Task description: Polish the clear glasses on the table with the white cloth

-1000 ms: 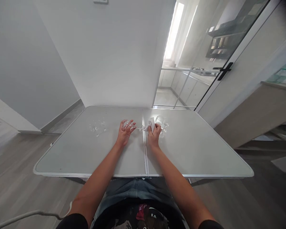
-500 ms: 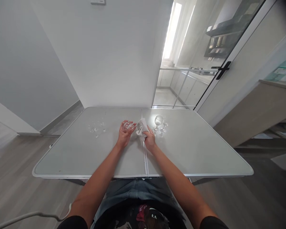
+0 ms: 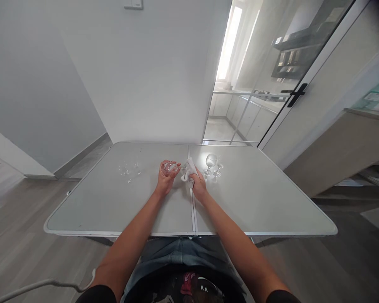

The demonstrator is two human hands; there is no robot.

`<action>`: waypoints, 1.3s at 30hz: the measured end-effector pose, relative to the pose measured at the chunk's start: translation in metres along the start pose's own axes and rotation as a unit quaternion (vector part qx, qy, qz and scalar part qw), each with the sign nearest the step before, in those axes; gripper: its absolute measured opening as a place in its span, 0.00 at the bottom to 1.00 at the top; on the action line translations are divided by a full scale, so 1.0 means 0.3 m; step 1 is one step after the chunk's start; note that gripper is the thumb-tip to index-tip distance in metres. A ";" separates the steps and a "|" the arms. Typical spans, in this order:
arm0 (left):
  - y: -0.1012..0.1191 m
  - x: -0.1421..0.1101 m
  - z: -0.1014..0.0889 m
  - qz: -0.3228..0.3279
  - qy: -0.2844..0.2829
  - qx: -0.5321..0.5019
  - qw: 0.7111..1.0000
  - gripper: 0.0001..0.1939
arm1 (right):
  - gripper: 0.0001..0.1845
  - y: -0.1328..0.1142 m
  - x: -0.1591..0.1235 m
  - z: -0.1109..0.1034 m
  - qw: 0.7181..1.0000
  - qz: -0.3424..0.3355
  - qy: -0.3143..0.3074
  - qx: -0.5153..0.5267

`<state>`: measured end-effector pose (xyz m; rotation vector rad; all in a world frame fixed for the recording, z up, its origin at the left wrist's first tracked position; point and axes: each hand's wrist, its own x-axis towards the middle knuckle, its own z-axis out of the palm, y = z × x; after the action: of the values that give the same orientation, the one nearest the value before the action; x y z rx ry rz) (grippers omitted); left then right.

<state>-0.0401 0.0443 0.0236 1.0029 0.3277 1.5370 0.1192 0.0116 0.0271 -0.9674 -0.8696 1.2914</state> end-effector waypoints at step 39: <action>0.006 0.014 -0.036 0.024 0.023 0.003 0.999 0.29 | 0.22 0.019 0.015 -0.002 0.993 -0.017 -0.098 -0.060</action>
<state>-0.0490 0.0510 0.0203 0.9868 0.3438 1.6050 0.1182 0.0162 0.0216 -0.9257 -1.1211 1.3317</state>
